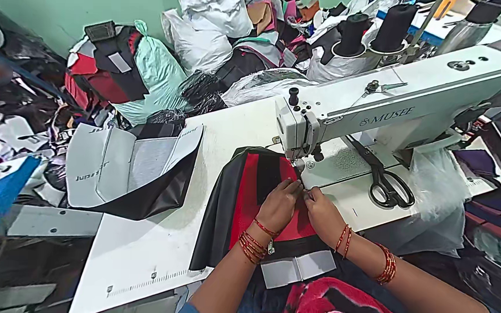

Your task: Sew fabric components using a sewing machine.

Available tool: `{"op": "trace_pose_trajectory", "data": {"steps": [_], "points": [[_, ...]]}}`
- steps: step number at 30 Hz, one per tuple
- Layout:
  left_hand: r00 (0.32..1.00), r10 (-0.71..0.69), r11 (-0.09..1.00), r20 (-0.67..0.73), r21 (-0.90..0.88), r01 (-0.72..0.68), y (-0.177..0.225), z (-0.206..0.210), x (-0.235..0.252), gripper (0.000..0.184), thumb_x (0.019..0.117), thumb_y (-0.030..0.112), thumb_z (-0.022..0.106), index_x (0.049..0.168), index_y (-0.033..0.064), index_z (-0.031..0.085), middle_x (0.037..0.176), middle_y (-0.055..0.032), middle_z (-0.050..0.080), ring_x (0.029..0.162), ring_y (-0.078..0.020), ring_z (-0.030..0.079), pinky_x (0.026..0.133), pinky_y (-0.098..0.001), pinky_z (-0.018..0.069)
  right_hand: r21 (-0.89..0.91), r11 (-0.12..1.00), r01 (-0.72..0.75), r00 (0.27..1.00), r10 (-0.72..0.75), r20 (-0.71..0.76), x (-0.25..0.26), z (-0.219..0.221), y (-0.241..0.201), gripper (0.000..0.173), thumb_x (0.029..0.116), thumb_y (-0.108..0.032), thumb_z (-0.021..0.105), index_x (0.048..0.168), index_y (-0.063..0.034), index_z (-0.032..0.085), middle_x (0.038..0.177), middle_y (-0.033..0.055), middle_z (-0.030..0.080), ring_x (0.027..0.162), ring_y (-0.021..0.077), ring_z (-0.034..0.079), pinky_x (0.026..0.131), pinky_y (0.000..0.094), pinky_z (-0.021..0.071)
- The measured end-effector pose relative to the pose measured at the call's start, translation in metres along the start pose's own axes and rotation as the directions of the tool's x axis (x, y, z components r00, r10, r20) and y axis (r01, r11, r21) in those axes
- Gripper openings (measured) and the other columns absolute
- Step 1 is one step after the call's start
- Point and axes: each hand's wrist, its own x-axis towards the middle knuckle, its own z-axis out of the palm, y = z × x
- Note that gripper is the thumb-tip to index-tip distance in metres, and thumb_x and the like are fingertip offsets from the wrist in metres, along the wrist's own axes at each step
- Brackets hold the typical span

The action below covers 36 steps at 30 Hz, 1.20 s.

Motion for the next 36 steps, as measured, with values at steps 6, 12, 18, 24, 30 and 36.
{"op": "trace_pose_trajectory", "data": {"steps": [6, 12, 18, 24, 30, 36], "points": [[1.000, -0.005, 1.000, 0.023, -0.029, 0.005, -0.011, -0.002, 0.009, 0.040, 0.0933, -0.006, 0.049, 0.128, -0.0036, 0.069, 0.141, -0.0172, 0.063, 0.137, -0.0370, 0.055, 0.116, -0.0440, 0.0425, 0.004, 0.998, 0.059, 0.990, -0.057, -0.132, 0.013, 0.004, 0.006, 0.032, 0.0970, 0.008, 0.049, 0.124, 0.0125, 0.065, 0.117, 0.0294, 0.062, 0.098, 0.0382, 0.069, 0.084, 0.0416, 0.0581], [0.999, -0.043, 0.997, 0.027, -0.057, 0.045, -0.028, -0.008, 0.028, 0.036, 0.0972, -0.004, 0.048, 0.126, -0.0033, 0.070, 0.135, -0.0204, 0.065, 0.134, -0.0361, 0.057, 0.113, -0.0442, 0.0452, -0.005, 0.997, 0.082, 0.989, -0.082, -0.123, 0.038, -0.002, 0.009, 0.032, 0.0980, 0.006, 0.047, 0.124, 0.0115, 0.066, 0.117, 0.0285, 0.062, 0.105, 0.0375, 0.067, 0.093, 0.0401, 0.0552], [0.999, -0.019, 0.998, 0.040, -0.064, 0.021, -0.052, -0.012, 0.042, 0.036, 0.0938, -0.007, 0.052, 0.123, -0.0011, 0.072, 0.127, -0.0214, 0.068, 0.127, -0.0354, 0.061, 0.110, -0.0449, 0.0475, 0.024, 1.000, -0.016, 0.990, 0.012, 0.141, 0.061, -0.026, 0.000, 0.041, 0.1042, 0.002, 0.040, 0.143, 0.0083, 0.052, 0.140, 0.0270, 0.052, 0.127, 0.0356, 0.057, 0.108, 0.0406, 0.0461], [0.980, -0.132, 0.989, 0.149, -0.045, 0.140, -0.045, -0.019, 0.047, 0.037, 0.0965, -0.005, 0.051, 0.128, -0.0008, 0.070, 0.137, -0.0227, 0.063, 0.137, -0.0352, 0.054, 0.120, -0.0443, 0.0357, 0.031, 0.998, -0.045, 0.987, 0.040, 0.153, 0.068, -0.024, 0.000, 0.044, 0.1032, 0.004, 0.040, 0.146, 0.0055, 0.051, 0.143, 0.0265, 0.051, 0.129, 0.0370, 0.056, 0.108, 0.0439, 0.0465], [0.872, -0.354, 0.928, 0.337, 0.014, 0.371, 0.023, -0.022, 0.026, 0.045, 0.0992, 0.006, 0.048, 0.142, -0.0062, 0.056, 0.156, -0.0215, 0.046, 0.152, -0.0326, 0.034, 0.126, -0.0428, 0.0247, 0.135, 0.989, 0.068, 0.997, -0.064, -0.032, 0.042, -0.023, 0.028, 0.047, 0.1042, -0.010, 0.047, 0.150, -0.0034, 0.051, 0.129, 0.0243, 0.064, 0.122, 0.0391, 0.060, 0.106, 0.0492, 0.0461], [0.864, -0.344, 0.936, 0.367, 0.068, 0.344, 0.067, -0.011, -0.019, 0.075, 0.0904, 0.025, 0.059, 0.156, -0.0040, 0.037, 0.168, -0.0199, 0.025, 0.158, -0.0336, 0.020, 0.127, -0.0479, 0.0175, 0.292, 0.957, 0.004, 0.977, 0.058, -0.204, 0.003, -0.017, 0.056, 0.039, 0.1044, -0.009, 0.048, 0.140, 0.0015, 0.060, 0.113, 0.0232, 0.069, 0.087, 0.0320, 0.070, 0.082, 0.0446, 0.0570]]}}
